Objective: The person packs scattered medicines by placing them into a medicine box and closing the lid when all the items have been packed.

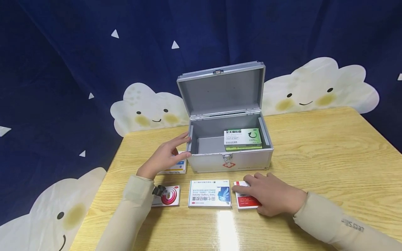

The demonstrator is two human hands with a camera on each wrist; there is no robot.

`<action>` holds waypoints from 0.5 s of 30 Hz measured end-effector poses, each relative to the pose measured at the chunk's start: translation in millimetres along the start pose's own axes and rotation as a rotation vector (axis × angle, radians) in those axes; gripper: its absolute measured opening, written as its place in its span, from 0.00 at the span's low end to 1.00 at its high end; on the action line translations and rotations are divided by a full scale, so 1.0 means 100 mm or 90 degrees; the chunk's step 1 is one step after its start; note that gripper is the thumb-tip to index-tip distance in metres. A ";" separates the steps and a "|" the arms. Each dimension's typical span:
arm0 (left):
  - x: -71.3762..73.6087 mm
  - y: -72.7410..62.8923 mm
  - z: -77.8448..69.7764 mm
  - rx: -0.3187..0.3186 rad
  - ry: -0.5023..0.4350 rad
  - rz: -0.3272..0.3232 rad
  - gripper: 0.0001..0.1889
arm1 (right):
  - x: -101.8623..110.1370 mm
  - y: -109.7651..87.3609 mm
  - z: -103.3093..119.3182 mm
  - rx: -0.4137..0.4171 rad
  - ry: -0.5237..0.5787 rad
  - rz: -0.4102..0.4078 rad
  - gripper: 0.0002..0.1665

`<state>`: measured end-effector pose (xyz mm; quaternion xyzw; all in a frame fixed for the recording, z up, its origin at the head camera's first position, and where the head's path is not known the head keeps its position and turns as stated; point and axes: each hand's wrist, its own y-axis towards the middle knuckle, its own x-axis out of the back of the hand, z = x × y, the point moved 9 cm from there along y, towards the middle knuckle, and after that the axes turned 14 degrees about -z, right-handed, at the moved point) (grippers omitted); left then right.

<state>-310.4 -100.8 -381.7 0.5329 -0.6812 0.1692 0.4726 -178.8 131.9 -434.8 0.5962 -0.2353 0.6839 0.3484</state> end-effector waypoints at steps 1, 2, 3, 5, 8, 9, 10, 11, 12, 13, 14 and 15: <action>0.00 0.00 0.00 0.000 -0.001 0.000 0.33 | 0.00 0.00 0.01 0.002 -0.002 -0.002 0.50; 0.00 0.00 0.00 0.000 -0.002 0.000 0.33 | 0.01 0.01 0.02 0.003 -0.004 -0.004 0.50; -0.01 0.00 0.00 0.000 -0.003 0.001 0.34 | 0.01 0.01 0.02 0.000 -0.004 -0.003 0.49; -0.01 -0.01 -0.01 0.001 -0.006 0.002 0.34 | 0.00 0.02 0.03 -0.007 -0.004 0.002 0.48; -0.01 -0.01 0.00 0.005 -0.007 0.003 0.34 | -0.01 0.03 0.04 -0.013 -0.005 0.007 0.47; -0.01 -0.01 0.00 0.006 -0.008 0.003 0.34 | -0.01 0.04 0.05 -0.013 -0.005 0.007 0.47; -0.01 -0.01 0.01 0.007 -0.008 0.003 0.34 | -0.01 0.04 0.05 -0.008 -0.007 0.003 0.47; -0.01 -0.01 0.01 0.008 -0.008 0.003 0.34 | -0.01 0.04 0.06 -0.003 -0.010 -0.003 0.46; -0.01 -0.01 0.01 0.007 -0.008 0.002 0.34 | 0.00 0.05 0.06 0.003 -0.013 -0.009 0.46; -0.01 -0.01 0.01 0.007 -0.008 0.002 0.34 | 0.00 0.05 0.06 0.008 -0.016 -0.015 0.46; -0.01 -0.01 0.01 0.006 -0.008 0.001 0.34 | 0.01 0.05 0.06 0.012 -0.018 -0.019 0.46; -0.01 0.00 0.00 0.004 -0.008 0.001 0.33 | 0.01 0.05 0.06 0.014 -0.018 -0.022 0.47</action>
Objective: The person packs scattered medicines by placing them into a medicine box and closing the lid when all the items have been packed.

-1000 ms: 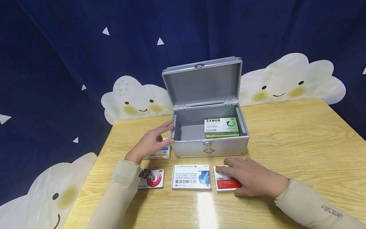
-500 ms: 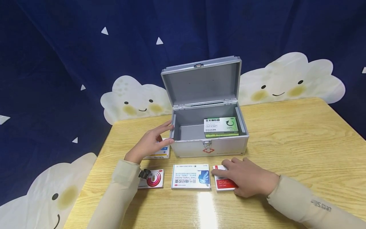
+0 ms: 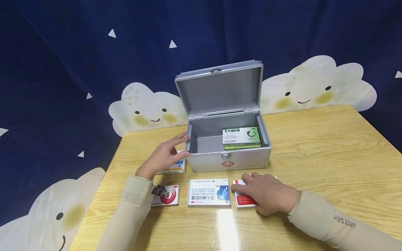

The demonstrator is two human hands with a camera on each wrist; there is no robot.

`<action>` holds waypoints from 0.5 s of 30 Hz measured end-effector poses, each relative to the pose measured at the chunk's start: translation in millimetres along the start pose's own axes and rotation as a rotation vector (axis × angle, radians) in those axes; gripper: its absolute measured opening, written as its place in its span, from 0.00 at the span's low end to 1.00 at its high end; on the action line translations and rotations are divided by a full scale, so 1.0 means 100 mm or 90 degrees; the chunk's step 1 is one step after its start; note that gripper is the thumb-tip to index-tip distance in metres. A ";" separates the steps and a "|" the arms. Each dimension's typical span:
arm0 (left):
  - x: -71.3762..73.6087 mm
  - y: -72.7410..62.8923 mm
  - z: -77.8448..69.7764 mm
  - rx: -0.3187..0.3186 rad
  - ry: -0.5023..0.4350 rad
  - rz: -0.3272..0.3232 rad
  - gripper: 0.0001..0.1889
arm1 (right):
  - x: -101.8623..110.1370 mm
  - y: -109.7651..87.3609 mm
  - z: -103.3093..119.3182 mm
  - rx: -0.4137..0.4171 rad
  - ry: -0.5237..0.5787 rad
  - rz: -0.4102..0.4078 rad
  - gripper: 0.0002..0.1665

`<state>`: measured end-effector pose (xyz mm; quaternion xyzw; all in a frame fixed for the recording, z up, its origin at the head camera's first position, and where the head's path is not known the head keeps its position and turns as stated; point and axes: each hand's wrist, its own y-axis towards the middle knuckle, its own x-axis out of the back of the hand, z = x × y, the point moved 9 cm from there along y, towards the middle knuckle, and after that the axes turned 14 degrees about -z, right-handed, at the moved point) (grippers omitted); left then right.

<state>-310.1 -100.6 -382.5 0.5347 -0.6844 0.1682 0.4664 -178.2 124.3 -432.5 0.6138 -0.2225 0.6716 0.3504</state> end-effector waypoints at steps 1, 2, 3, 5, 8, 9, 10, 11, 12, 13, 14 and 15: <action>0.00 0.00 0.00 -0.002 -0.001 0.000 0.33 | 0.00 0.00 0.00 0.001 0.000 0.000 0.47; 0.00 0.00 0.00 -0.003 -0.002 0.001 0.33 | -0.01 0.01 0.00 -0.002 0.002 0.003 0.47; -0.01 0.00 0.00 -0.005 -0.002 0.001 0.33 | -0.01 0.01 0.00 -0.004 0.003 0.005 0.48; -0.01 0.00 0.00 -0.005 -0.003 0.002 0.33 | -0.01 0.01 0.00 -0.005 0.005 0.004 0.48; -0.01 -0.02 0.01 0.002 -0.002 0.003 0.33 | 0.00 0.02 0.00 0.002 0.006 -0.009 0.49; -0.01 -0.02 0.01 0.003 -0.001 0.002 0.33 | 0.00 0.03 0.00 0.004 0.006 -0.014 0.49; -0.01 -0.02 0.02 0.005 -0.001 0.002 0.33 | 0.00 0.03 0.00 0.007 0.005 -0.019 0.49; 0.00 -0.02 0.02 0.005 -0.001 0.002 0.33 | 0.00 0.03 0.00 0.009 0.005 -0.020 0.49; 0.00 -0.02 0.01 0.004 -0.002 0.001 0.33 | 0.00 0.04 -0.01 0.008 0.004 -0.018 0.49; 0.00 -0.02 0.01 0.003 -0.003 0.000 0.33 | -0.01 0.04 -0.02 0.008 0.001 -0.018 0.49; 0.01 -0.02 0.00 0.001 -0.005 -0.001 0.33 | 0.00 0.04 -0.03 0.009 0.000 -0.018 0.49; 0.01 -0.01 0.00 0.000 -0.008 -0.002 0.32 | 0.00 0.04 -0.04 0.009 -0.002 -0.020 0.49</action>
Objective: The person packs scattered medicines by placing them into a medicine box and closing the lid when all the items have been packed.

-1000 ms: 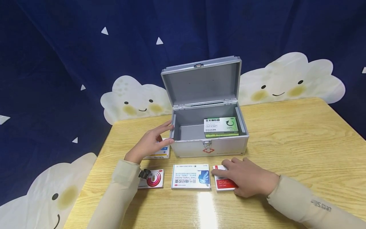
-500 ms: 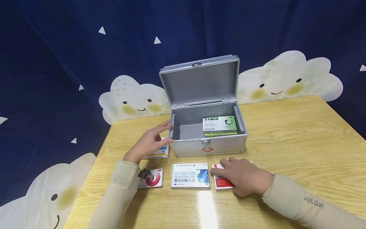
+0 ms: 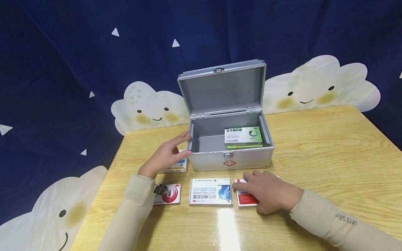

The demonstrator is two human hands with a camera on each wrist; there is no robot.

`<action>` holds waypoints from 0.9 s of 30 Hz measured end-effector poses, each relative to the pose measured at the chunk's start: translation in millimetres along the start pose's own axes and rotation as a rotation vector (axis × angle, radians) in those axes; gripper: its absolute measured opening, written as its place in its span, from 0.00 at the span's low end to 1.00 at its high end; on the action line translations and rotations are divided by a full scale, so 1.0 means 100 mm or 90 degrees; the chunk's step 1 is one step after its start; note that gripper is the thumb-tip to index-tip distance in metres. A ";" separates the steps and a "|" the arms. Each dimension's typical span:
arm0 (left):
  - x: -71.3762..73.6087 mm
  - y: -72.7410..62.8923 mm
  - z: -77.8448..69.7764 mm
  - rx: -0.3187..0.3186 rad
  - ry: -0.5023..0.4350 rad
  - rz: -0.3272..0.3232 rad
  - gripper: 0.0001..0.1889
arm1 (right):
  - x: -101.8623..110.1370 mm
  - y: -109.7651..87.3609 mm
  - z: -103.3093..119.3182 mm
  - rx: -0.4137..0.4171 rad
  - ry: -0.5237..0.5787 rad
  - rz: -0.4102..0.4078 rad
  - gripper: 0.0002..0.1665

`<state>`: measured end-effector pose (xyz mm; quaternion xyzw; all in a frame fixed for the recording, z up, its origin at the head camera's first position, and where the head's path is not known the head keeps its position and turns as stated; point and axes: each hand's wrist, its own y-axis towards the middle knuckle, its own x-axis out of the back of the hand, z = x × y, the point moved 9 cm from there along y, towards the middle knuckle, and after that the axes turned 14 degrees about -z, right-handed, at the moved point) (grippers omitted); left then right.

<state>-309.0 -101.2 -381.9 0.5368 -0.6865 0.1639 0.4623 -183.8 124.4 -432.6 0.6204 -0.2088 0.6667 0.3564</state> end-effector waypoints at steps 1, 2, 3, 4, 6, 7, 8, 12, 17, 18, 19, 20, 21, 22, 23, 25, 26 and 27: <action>0.00 0.01 -0.01 -0.002 -0.002 0.000 0.33 | 0.01 0.00 -0.01 0.000 0.000 -0.001 0.49; 0.00 0.01 -0.01 -0.002 -0.001 0.001 0.32 | 0.02 -0.01 -0.03 -0.001 0.000 -0.003 0.48; 0.00 0.02 -0.02 -0.003 0.000 0.002 0.33 | 0.03 -0.01 -0.04 -0.001 0.000 -0.005 0.48; 0.00 0.02 -0.02 -0.002 0.001 0.005 0.33 | 0.04 -0.02 -0.05 -0.003 0.002 -0.007 0.48; 0.00 0.03 -0.03 -0.004 0.003 0.008 0.33 | 0.07 -0.03 -0.08 -0.010 0.003 -0.009 0.47; 0.01 0.04 -0.03 -0.005 0.004 0.008 0.33 | 0.08 -0.04 -0.09 -0.015 0.004 -0.007 0.47; 0.01 0.04 -0.03 -0.004 0.003 0.007 0.33 | 0.09 -0.05 -0.11 -0.020 0.002 -0.008 0.46; 0.04 0.06 -0.03 -0.003 -0.006 0.000 0.33 | 0.16 -0.07 -0.16 -0.039 -0.001 -0.015 0.47; 0.03 0.04 -0.02 0.003 -0.002 0.004 0.32 | 0.29 -0.10 -0.16 -0.044 -0.006 -0.041 0.47; 0.03 0.04 -0.02 0.003 0.001 0.005 0.32 | 0.32 -0.10 -0.16 -0.043 -0.009 -0.049 0.47; 0.03 0.04 -0.02 0.002 0.001 0.004 0.32 | 0.35 -0.11 -0.16 -0.045 -0.012 -0.053 0.48; 0.03 0.03 -0.02 0.000 0.002 0.004 0.32 | 0.37 -0.11 -0.15 -0.044 -0.016 -0.059 0.48; 0.02 0.03 -0.02 -0.001 0.005 0.004 0.33 | 0.40 -0.11 -0.14 -0.042 -0.019 -0.065 0.48; 0.02 0.02 -0.02 -0.003 0.005 0.005 0.33 | 0.41 -0.12 -0.14 -0.041 -0.022 -0.068 0.48; 0.02 0.01 -0.02 -0.005 0.007 0.005 0.33 | 0.43 -0.12 -0.13 -0.041 -0.024 -0.070 0.48; 0.01 0.00 -0.01 -0.006 0.009 0.005 0.34 | 0.46 -0.12 -0.12 -0.040 -0.031 -0.075 0.48; 0.01 0.00 0.00 -0.005 0.009 0.005 0.34 | 0.48 -0.12 -0.11 -0.037 -0.031 -0.080 0.47; 0.01 0.00 0.00 -0.004 0.009 0.004 0.34 | 0.50 -0.12 -0.10 -0.035 -0.032 -0.082 0.47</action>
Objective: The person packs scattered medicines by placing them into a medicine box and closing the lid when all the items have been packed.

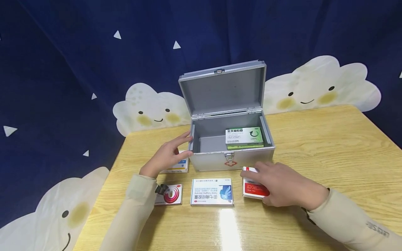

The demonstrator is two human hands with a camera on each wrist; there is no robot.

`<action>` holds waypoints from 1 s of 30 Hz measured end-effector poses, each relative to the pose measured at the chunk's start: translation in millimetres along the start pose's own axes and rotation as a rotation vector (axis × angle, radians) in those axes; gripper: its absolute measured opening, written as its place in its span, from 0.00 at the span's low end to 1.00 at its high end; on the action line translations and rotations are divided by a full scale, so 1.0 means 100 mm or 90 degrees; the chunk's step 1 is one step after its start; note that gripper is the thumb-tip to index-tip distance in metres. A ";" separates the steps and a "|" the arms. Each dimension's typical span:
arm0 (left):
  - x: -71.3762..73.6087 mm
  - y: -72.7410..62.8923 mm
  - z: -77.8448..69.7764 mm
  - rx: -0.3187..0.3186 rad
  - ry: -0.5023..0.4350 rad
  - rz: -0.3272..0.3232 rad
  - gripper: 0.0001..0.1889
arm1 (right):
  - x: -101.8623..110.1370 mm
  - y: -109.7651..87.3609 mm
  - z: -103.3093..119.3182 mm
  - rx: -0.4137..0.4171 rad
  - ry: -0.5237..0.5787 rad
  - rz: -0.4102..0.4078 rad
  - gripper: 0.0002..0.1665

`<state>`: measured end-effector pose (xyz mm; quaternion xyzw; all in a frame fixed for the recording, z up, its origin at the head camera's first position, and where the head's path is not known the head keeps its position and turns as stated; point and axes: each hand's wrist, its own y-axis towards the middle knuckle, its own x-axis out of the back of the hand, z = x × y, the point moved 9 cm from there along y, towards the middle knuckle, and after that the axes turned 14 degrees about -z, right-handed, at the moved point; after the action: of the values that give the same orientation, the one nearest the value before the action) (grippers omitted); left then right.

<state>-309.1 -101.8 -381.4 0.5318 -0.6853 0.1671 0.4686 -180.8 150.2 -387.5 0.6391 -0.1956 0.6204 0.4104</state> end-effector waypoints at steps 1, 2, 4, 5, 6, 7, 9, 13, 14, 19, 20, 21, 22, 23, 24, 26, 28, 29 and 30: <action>0.00 0.00 0.00 0.000 0.000 -0.001 0.34 | 0.02 0.00 0.00 0.000 -0.004 -0.002 0.47; 0.00 0.00 0.00 0.000 0.000 -0.003 0.34 | 0.04 0.00 0.01 0.002 -0.006 -0.005 0.47; -0.01 0.00 0.01 0.001 0.001 -0.003 0.34 | 0.08 -0.01 0.02 0.003 -0.012 -0.010 0.47; -0.01 0.00 0.01 0.000 0.000 -0.003 0.34 | 0.11 -0.01 0.03 0.007 -0.012 -0.014 0.47; -0.01 0.00 0.01 -0.001 0.001 -0.002 0.34 | 0.13 -0.01 0.04 0.009 -0.017 -0.019 0.48; -0.02 0.00 0.01 -0.003 0.001 -0.001 0.34 | 0.16 -0.01 0.06 0.012 -0.018 -0.022 0.48; -0.03 -0.01 0.03 -0.004 0.003 0.002 0.34 | 0.21 -0.01 0.08 0.016 -0.018 -0.030 0.48; -0.04 -0.02 0.03 -0.007 0.001 0.003 0.34 | 0.33 0.00 0.13 0.020 -0.024 -0.044 0.49; -0.04 -0.02 0.03 -0.007 0.000 0.004 0.34 | 0.37 0.01 0.13 0.022 -0.027 -0.052 0.49; -0.04 -0.01 0.02 -0.011 0.006 0.004 0.33 | 0.51 0.03 0.13 0.022 -0.036 -0.077 0.51; -0.03 -0.01 0.02 -0.013 0.008 0.002 0.33 | 0.53 0.04 0.12 0.019 -0.036 -0.077 0.51; -0.03 0.00 0.02 -0.015 0.011 0.001 0.33 | 0.55 0.04 0.12 0.014 -0.039 -0.075 0.52; -0.03 0.00 0.02 -0.016 0.012 0.000 0.32 | 0.57 0.05 0.11 0.011 -0.041 -0.074 0.52; -0.03 0.01 0.01 -0.017 0.015 0.000 0.32 | 0.60 0.05 0.10 0.010 -0.044 -0.074 0.52; -0.03 0.01 0.01 -0.017 0.015 0.000 0.33 | 0.61 0.06 0.10 0.009 -0.047 -0.072 0.51; -0.03 0.01 0.01 -0.016 0.018 0.000 0.33 | 0.65 0.08 0.09 0.007 -0.053 -0.067 0.52; -0.03 0.01 0.01 -0.011 0.017 0.002 0.33 | 0.68 0.10 0.10 0.009 -0.057 -0.064 0.51; -0.03 0.00 0.01 -0.009 0.017 0.003 0.33 | 0.70 0.11 0.10 0.010 -0.059 -0.065 0.50; -0.02 0.01 0.01 -0.009 0.017 0.002 0.33 | 0.72 0.12 0.09 0.008 -0.060 -0.064 0.50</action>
<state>-310.2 -101.1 -383.9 0.5250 -0.6811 0.1702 0.4811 -173.1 154.5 -314.9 0.6788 -0.1785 0.5695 0.4278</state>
